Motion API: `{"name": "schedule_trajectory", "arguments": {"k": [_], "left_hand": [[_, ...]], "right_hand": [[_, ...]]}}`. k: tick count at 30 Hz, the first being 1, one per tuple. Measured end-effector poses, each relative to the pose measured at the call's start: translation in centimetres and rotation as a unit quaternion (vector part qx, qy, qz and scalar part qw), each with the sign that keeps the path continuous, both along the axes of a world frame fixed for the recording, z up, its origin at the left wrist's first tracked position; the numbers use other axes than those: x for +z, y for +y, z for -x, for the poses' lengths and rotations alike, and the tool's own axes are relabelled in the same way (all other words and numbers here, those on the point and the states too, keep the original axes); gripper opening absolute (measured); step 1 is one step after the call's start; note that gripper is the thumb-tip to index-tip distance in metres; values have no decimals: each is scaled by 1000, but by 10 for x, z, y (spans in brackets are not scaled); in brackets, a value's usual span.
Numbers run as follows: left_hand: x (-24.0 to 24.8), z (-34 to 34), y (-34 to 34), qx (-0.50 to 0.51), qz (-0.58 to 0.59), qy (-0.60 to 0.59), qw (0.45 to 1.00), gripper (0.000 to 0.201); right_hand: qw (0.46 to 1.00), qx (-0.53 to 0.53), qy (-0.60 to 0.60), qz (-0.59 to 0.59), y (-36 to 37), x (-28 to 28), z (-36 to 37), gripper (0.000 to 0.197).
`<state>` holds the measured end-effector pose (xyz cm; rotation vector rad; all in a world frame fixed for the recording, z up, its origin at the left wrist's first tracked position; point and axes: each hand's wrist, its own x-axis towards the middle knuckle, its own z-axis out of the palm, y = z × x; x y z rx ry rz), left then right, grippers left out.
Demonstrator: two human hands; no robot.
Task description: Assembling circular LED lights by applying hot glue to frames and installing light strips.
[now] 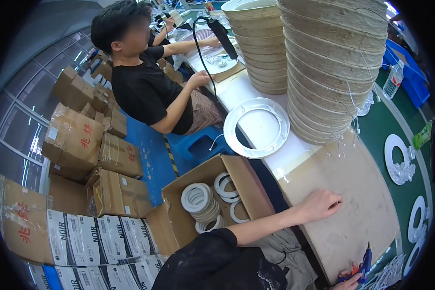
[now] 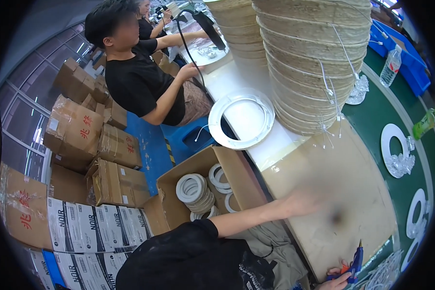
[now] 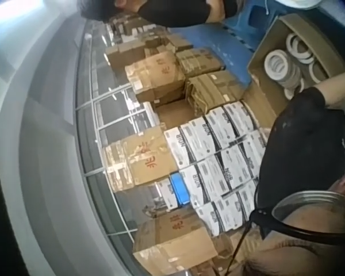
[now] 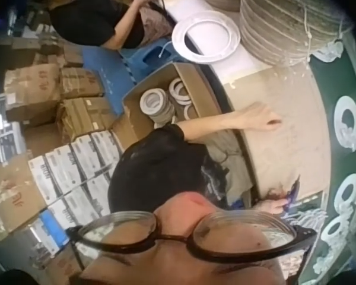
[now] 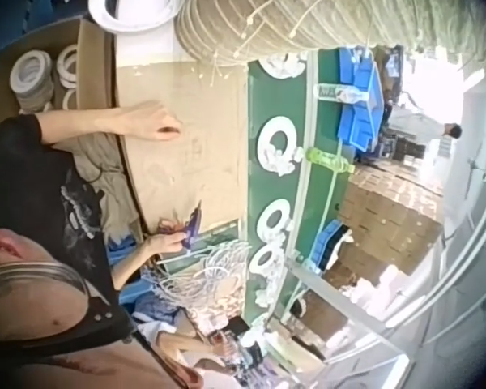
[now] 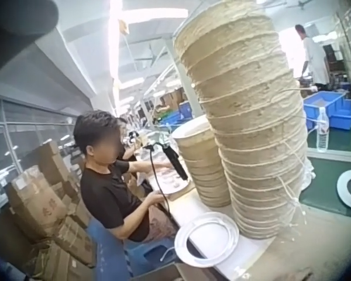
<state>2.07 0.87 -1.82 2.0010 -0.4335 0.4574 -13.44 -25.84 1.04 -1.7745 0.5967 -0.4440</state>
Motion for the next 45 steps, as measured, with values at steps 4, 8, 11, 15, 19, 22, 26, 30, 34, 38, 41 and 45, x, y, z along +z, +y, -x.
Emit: {"name": "schedule_trajectory", "arguments": {"k": [4,8,11,15,19,22,26,30,34,38,41,45], "left_hand": [[5,13,10,-22,32,32,999,11],[21,55,66,14,-1,82,997,23],[26,81,110,131,24,125,983,17],[30,96,155,213,45,147,965,17],[32,100,156,203,51,131,969,12],[36,100,127,176,53,114,976,7],[19,96,36,6,140,131,981,8],[55,131,-33,-197,150,117,962,13],[69,150,-66,-300,166,8,939,20],[87,145,-80,-321,142,-38,936,30],[102,133,-70,-284,42,-100,953,41],[105,117,-54,-223,-11,-140,965,40]], "right_hand": [[999,-15,-33,-19,-22,-38,2,51],[999,8,-35,-13,-7,-13,-3,50],[998,9,-64,-8,-18,-32,-4,50],[999,6,-53,-7,-10,-19,-6,51],[998,16,-55,-3,-1,-11,-8,51],[997,2,-78,-13,-4,-15,-5,51],[997,-14,-64,-52,-18,-20,13,49],[986,-20,-56,156,8,-16,13,35],[984,137,-47,-102,55,31,0,28],[966,141,-97,-196,67,34,-3,26],[969,158,-59,-180,80,53,-22,23],[976,190,-33,-98,86,52,-36,25]]}}
